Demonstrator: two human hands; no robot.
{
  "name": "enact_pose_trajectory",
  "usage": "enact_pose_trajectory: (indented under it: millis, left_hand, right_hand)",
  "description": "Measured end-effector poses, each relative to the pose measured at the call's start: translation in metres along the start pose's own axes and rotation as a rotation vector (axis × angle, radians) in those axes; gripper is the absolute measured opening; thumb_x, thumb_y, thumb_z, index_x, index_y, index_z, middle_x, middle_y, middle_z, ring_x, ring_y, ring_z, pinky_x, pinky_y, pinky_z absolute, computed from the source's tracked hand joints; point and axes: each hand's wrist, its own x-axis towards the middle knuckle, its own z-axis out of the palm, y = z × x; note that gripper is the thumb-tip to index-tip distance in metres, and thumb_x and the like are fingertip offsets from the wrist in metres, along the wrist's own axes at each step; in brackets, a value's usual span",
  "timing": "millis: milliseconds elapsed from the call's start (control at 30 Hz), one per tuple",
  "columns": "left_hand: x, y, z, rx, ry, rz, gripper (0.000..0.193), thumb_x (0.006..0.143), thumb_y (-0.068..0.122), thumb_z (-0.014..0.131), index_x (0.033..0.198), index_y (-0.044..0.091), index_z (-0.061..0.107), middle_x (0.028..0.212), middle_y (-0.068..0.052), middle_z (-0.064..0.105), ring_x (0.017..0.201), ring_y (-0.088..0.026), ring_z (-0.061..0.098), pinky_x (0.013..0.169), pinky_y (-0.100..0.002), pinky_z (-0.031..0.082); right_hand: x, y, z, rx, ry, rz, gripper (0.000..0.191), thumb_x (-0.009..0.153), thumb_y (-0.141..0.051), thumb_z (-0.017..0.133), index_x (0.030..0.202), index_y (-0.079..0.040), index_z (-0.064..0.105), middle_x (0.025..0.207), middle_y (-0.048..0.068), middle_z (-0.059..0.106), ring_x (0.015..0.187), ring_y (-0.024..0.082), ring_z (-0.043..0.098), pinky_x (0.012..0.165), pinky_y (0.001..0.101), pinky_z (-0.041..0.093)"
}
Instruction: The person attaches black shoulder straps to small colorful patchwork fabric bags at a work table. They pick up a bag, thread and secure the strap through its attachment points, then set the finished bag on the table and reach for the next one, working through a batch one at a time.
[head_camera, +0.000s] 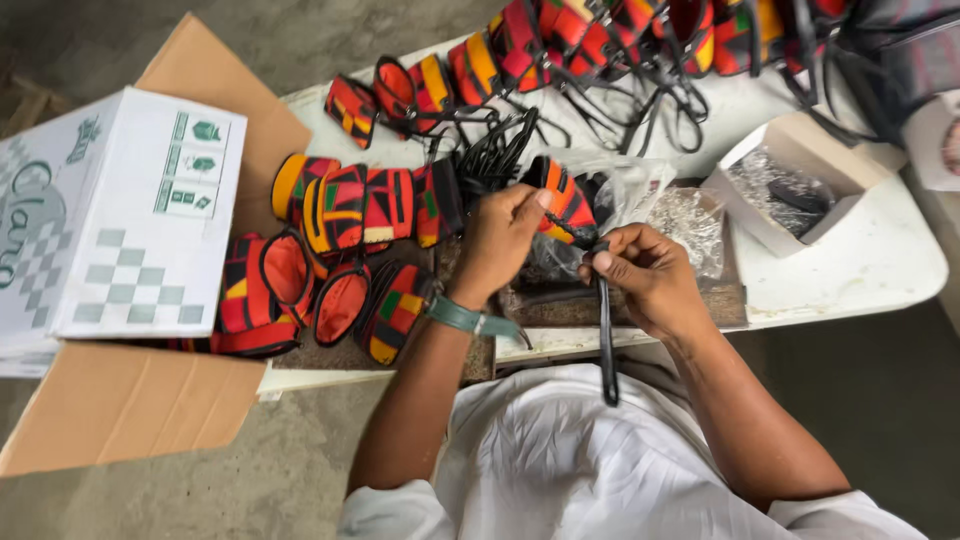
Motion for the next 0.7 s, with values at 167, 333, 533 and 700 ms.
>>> enact_pose_trajectory:
  millis: [167, 333, 533, 700]
  left_hand:
    - [-0.034, -0.027, 0.006, -0.474, -0.093, -0.026, 0.019, 0.105, 0.018, 0.065, 0.104, -0.001, 0.067, 0.09, 0.003, 0.061, 0.086, -0.005, 0.052, 0.078, -0.025, 0.045]
    - [-0.042, -0.04, 0.024, -0.746, -0.066, -0.119, 0.018, 0.099, 0.013, 0.066, 0.106, -0.002, 0.071, 0.1, -0.003, 0.073, 0.093, -0.008, 0.065, 0.087, -0.025, 0.052]
    - [-0.047, -0.042, 0.042, -0.803, -0.018, -0.189, 0.018, 0.101, 0.01, 0.066, 0.11, -0.004, 0.072, 0.098, -0.004, 0.073, 0.089, -0.007, 0.065, 0.083, -0.025, 0.053]
    - [-0.044, -0.038, 0.048, -0.836, 0.03, -0.183, 0.021, 0.099, 0.01, 0.067, 0.114, -0.003, 0.071, 0.102, -0.003, 0.074, 0.09, -0.005, 0.064, 0.081, -0.024, 0.052]
  right_hand:
    - [0.019, 0.012, 0.005, -0.061, 0.167, 0.028, 0.008, 0.101, -0.001, 0.069, 0.108, 0.002, 0.067, 0.095, 0.016, 0.075, 0.07, 0.013, 0.061, 0.061, 0.0229, 0.049]
    - [0.022, 0.02, 0.005, -0.05, 0.143, 0.068, 0.009, 0.097, 0.001, 0.067, 0.106, 0.002, 0.067, 0.098, 0.012, 0.073, 0.086, 0.019, 0.074, 0.07, 0.0252, 0.058]
    - [0.02, 0.024, 0.001, -0.018, 0.175, 0.124, 0.012, 0.097, 0.002, 0.066, 0.109, 0.004, 0.069, 0.097, 0.014, 0.074, 0.086, 0.022, 0.075, 0.075, 0.0288, 0.06]
    - [0.018, 0.024, -0.002, 0.025, 0.142, 0.125, 0.013, 0.098, 0.002, 0.065, 0.11, 0.005, 0.068, 0.101, 0.015, 0.074, 0.091, 0.023, 0.076, 0.085, 0.0348, 0.064]
